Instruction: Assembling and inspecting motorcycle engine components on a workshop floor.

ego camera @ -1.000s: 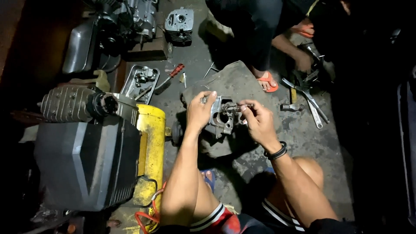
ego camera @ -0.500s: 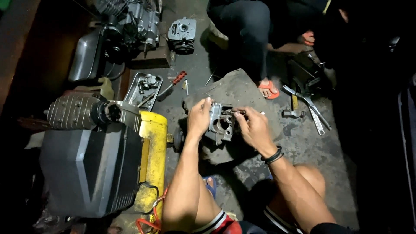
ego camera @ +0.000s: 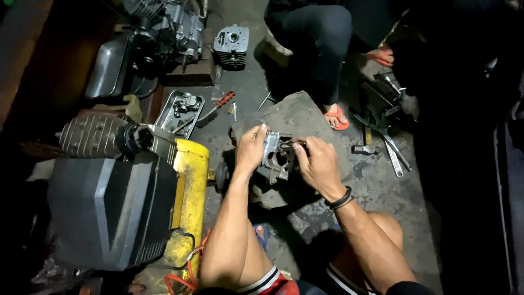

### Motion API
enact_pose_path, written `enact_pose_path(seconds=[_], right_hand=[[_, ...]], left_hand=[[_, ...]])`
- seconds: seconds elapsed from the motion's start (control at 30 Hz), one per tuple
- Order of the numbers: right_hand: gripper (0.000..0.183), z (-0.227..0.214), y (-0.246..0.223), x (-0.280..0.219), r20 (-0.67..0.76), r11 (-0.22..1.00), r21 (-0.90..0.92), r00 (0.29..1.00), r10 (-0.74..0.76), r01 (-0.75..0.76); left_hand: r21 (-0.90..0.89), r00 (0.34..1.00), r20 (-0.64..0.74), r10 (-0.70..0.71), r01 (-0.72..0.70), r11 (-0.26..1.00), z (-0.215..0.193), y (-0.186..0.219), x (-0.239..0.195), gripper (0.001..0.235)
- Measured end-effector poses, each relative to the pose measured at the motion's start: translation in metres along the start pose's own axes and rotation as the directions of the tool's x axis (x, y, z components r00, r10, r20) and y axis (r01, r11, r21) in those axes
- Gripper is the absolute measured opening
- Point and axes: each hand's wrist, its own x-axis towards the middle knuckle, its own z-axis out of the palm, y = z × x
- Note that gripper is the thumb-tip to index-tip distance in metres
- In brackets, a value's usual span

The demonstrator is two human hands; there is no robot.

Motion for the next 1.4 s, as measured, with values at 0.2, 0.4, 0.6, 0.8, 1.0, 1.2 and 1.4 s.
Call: enact_pose_path(seconds=[0.2, 0.4, 0.6, 0.8, 1.0, 1.2, 1.4], right_hand=[[0.026, -0.011, -0.011, 0.007, 0.04, 0.999, -0.049, 0.999, -0.005, 0.007], [0.024, 0.004, 0.002, 0.001, 0.02, 0.993, 0.112, 0.999, 0.041, -0.043], [0.029, 0.023, 0.008, -0.004, -0.022, 0.997, 0.072, 0.999, 0.032, -0.031], [0.034, 0.01, -0.01, 0.003, -0.042, 0.999, -0.039, 0.999, -0.034, 0.033], [0.039, 0.01, -0.004, 0.0, -0.068, 0.989, -0.123, 0.994, -0.088, 0.079], [0.026, 0.016, 0.0, -0.001, -0.083, 0.993, -0.102, 0.994, -0.07, 0.062], [0.029, 0.011, -0.004, 0.003, -0.075, 0.992, -0.12, 0.996, -0.055, 0.046]], left_hand=[[0.009, 1.0, 0.0, 0.008, -0.008, 1.0, -0.002, 0.002, -0.003, 0.045], [0.012, 1.0, -0.005, 0.026, -0.026, 1.0, -0.002, 0.003, -0.006, 0.045], [-0.019, 0.998, -0.001, 0.069, -0.069, 0.997, -0.001, 0.0, -0.005, 0.044], [0.029, 0.998, -0.019, 0.066, -0.066, 0.997, 0.0, 0.001, -0.003, 0.042], [0.03, 0.998, -0.016, 0.067, -0.067, 0.997, 0.001, 0.004, -0.004, 0.043], [0.109, 0.999, -0.024, 0.045, -0.042, 0.993, 0.006, -0.007, 0.004, 0.042], [0.104, 0.999, -0.023, 0.046, -0.043, 0.994, 0.003, -0.001, 0.0, 0.044]])
